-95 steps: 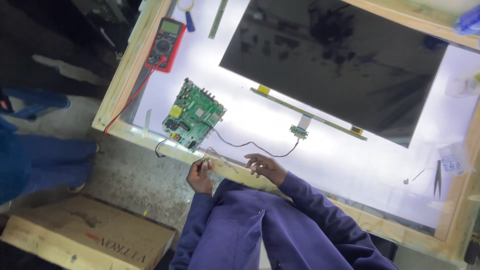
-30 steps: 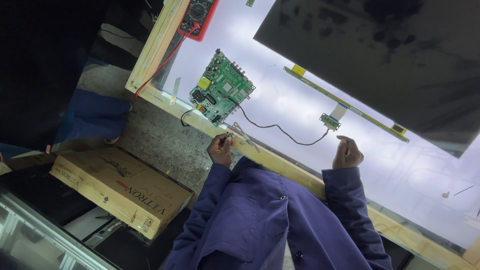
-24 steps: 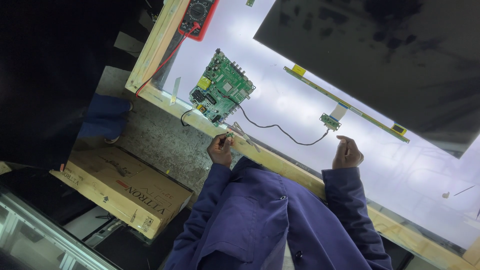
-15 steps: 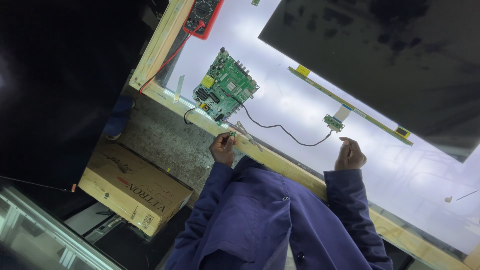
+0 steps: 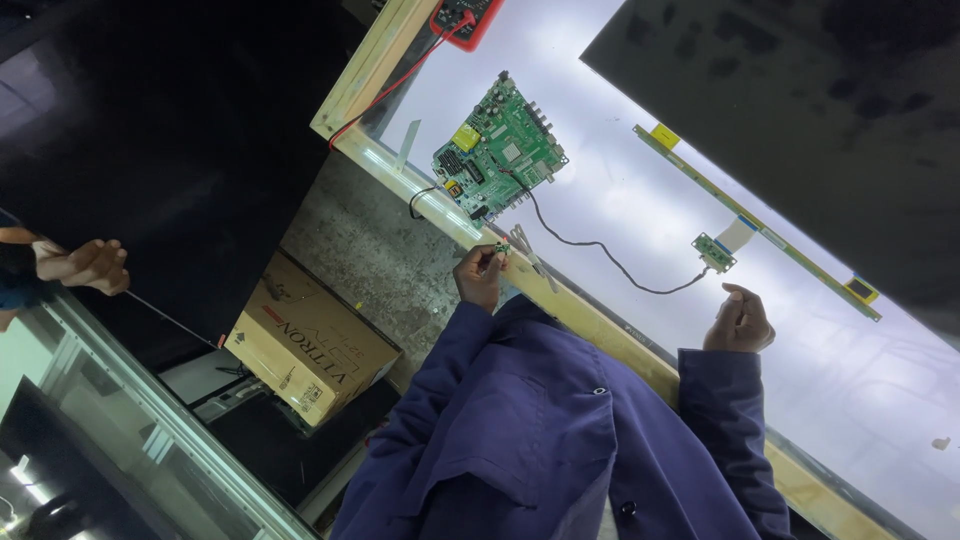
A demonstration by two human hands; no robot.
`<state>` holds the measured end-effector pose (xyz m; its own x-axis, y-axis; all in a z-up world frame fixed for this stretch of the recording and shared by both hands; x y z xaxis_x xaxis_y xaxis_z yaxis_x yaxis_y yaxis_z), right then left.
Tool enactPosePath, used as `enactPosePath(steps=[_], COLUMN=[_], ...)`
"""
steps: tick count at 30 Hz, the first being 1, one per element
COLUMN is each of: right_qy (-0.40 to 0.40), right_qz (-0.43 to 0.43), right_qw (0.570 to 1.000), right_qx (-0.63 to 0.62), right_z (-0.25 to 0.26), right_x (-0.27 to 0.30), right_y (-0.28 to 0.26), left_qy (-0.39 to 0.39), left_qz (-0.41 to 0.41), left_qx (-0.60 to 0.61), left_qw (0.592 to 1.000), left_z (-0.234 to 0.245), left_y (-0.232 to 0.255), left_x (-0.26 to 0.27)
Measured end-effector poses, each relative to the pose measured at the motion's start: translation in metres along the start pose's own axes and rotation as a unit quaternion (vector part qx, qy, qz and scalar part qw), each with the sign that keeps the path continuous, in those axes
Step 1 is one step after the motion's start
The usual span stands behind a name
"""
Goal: Connecting ribbon cables to a TV panel and control board, securing them with tape, and testing the display.
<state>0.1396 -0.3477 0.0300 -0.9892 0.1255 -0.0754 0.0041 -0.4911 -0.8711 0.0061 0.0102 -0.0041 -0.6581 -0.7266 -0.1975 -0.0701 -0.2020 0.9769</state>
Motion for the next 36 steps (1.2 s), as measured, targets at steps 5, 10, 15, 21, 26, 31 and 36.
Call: enactPosePath(steps=[5,10,15,21,26,31,36], right_qy=[0.005,0.012,0.005,-0.002,0.009,-0.010,0.004], right_qz=[0.007,0.003,0.016,0.015,0.014,0.011,0.004], right_qw=[1.000,1.000,1.000,1.000,1.000,1.000,1.000], right_qx=[-0.016,-0.022,-0.010,-0.011,-0.012,-0.007,-0.009], right_z=[-0.002,-0.002,-0.001,-0.001,0.000,0.001,-0.001], right_x=[-0.001,-0.001,0.001,0.000,0.001,0.000,0.001], right_y=[0.005,0.005,0.002,0.002,0.003,0.001,0.000], left_qy=[0.004,-0.014,-0.017,-0.009,-0.010,-0.007,-0.009], left_qz=[-0.009,-0.007,-0.018,-0.015,-0.014,-0.005,-0.011], left_qx=[-0.012,0.000,0.001,0.002,-0.014,-0.006,-0.004], left_qw=[1.000,1.000,1.000,1.000,1.000,1.000,1.000], left_z=[0.000,0.002,0.004,0.001,0.001,0.000,0.001], left_y=[-0.003,0.000,0.002,-0.001,-0.001,-0.004,-0.008], left_x=[-0.001,-0.002,-0.001,0.001,0.001,0.000,-0.002])
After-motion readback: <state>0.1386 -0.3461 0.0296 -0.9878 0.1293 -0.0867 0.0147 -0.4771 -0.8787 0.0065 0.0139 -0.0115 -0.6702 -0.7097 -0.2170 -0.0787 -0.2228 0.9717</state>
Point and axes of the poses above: each hand's wrist, its own x-axis away from the middle knuckle, its own z-axis out of the back of the hand, y = z × x, the point moved 1 cm from there along -x, towards the middle knuckle, and after that the axes turned 11 degrees about -z, right-handed, at the moved point
